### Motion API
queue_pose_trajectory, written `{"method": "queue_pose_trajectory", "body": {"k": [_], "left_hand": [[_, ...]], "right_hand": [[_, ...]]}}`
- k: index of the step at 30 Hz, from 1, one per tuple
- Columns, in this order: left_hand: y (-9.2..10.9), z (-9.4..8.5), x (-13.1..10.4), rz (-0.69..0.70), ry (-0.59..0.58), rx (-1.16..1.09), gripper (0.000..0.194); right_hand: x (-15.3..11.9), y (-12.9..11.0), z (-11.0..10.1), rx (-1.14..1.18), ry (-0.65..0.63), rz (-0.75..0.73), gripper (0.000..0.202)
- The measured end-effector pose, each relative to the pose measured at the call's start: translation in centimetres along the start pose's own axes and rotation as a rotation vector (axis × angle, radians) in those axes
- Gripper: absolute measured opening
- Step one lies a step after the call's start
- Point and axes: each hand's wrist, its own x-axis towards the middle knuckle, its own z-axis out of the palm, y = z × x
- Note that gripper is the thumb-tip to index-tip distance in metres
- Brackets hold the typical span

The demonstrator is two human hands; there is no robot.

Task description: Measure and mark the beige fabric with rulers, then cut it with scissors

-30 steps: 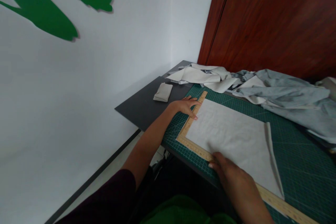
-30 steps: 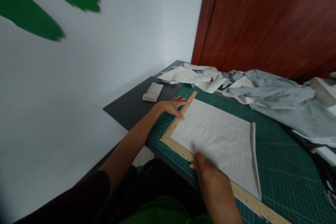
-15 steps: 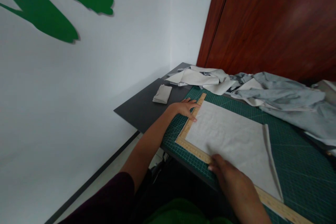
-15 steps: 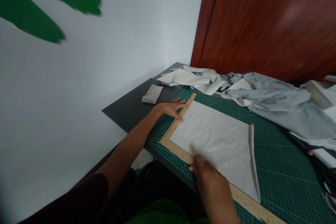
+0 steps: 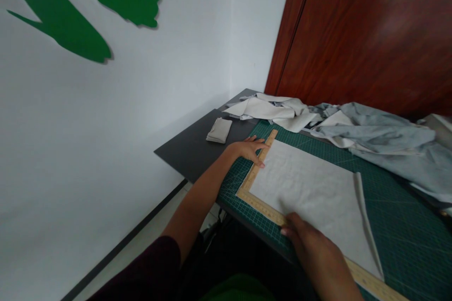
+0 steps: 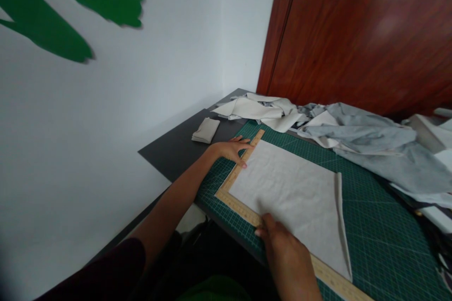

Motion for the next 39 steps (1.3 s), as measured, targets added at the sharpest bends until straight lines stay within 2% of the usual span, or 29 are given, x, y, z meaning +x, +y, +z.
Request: {"method": "queue_pose_trajectory", "body": {"k": [11, 21, 30, 39], "left_hand": [[-0.4, 0.2, 0.3, -0.001, -0.011, 0.012, 0.124], [-0.1, 0.1, 0.0, 0.001, -0.021, 0.020, 0.124], [-0.4, 0.2, -0.1, 0.013, -0.014, 0.010, 0.123], [-0.2, 0.1, -0.1, 0.005, -0.010, 0.010, 0.124]], "right_hand": [[0.4, -0.4, -0.2, 0.053, -0.059, 0.040, 0.028], [0.5, 1.2, 1.0, 0.110, 0.009, -0.034, 0.026], [0.4, 0.3, 0.1, 0.146, -0.047, 0.021, 0.026], [0.1, -0.1, -0.2, 0.142, -0.049, 0.007, 0.025]]}}
